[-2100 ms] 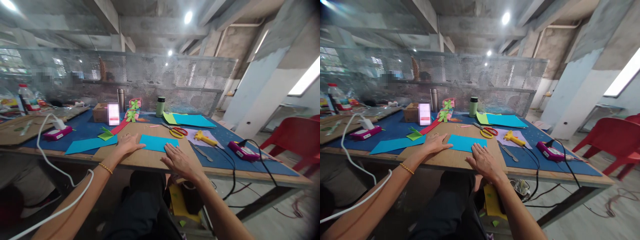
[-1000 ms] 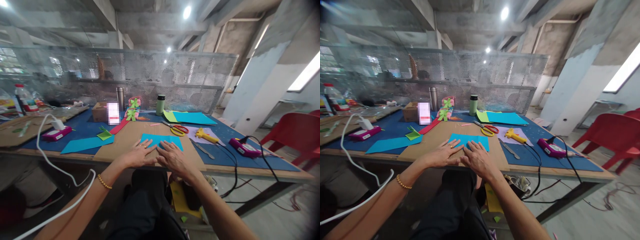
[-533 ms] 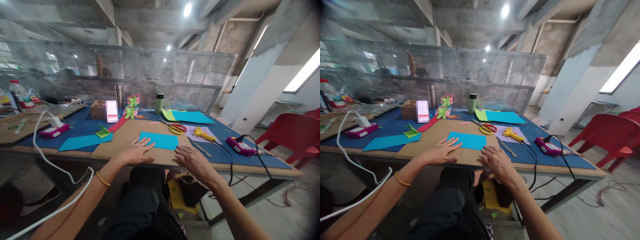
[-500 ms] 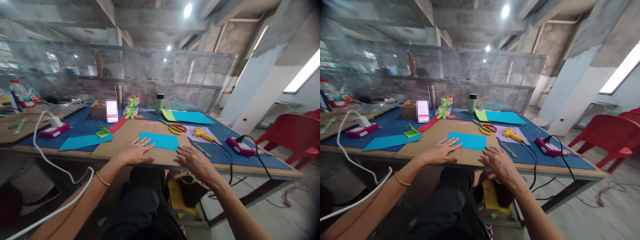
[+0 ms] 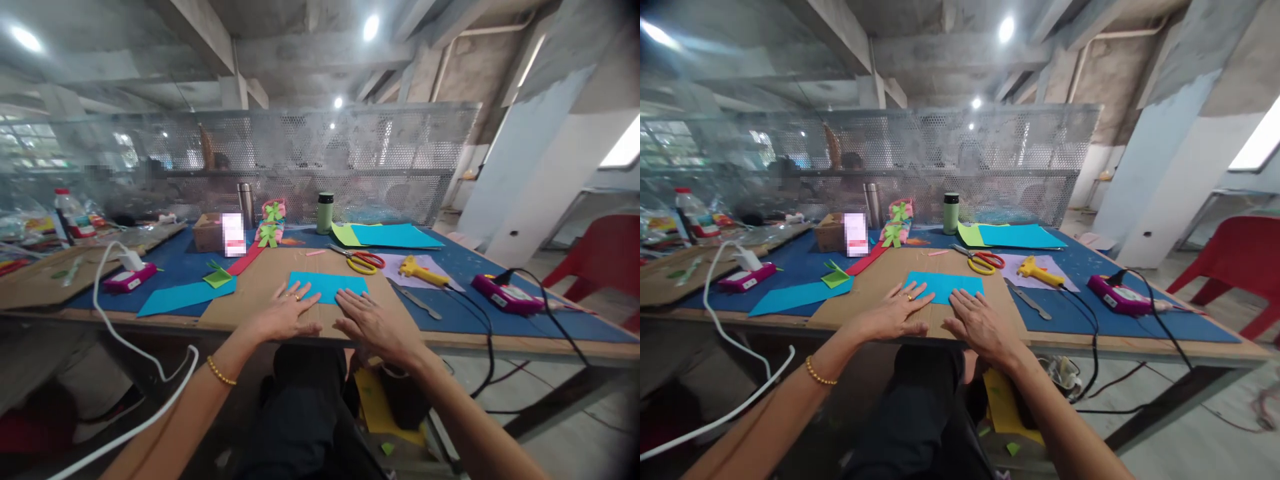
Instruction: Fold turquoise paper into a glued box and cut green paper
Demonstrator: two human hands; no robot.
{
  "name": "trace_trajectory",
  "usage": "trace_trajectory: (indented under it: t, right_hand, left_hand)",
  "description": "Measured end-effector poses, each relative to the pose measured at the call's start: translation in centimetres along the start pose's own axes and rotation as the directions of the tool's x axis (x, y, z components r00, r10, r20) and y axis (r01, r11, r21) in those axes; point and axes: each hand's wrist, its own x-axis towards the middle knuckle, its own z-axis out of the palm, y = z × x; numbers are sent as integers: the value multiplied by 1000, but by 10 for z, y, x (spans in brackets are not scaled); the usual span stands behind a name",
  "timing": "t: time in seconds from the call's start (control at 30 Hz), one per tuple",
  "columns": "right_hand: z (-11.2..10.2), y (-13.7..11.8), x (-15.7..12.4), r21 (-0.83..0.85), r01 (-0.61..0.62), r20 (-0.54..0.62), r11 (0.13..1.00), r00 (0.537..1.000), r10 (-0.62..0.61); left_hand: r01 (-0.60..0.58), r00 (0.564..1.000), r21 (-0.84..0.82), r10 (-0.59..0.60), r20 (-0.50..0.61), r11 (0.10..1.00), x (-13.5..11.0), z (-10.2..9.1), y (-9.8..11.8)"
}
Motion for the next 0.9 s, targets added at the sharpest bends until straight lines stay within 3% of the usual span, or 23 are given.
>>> trace_trajectory:
  t: [0.13,0.23,0.33,0.47,0.67,0.9]
  right_hand:
    - [4,6,-2,-15,-15,14,1000,1000,15]
    - [8,8,-1,-40,-18,-14,999,1000,18]
    - [12,10,0,-60,-9,-34,998,999,7]
    - [15,13,0,-66,-11,-21,998,1000,10]
    - [14,13,2,-76,-10,-3,997,1000,10]
    - [27,26,4,-102,21,-77,995,997,-29]
  left_hand:
    - [43,973,154,-7,-230,987,13,-2,22]
    - [138,956,107,-104,-273,985,35,-1,34]
    - [208,960,-19,-208,-189,978,55,-1,36]
    - [252,960,-45,-255,-111,967,66,-3,32]
    - [280,959,-116,-283,-11,953,65,-12,30]
    - [365,931,-157,-363,47,917,52,-27,18]
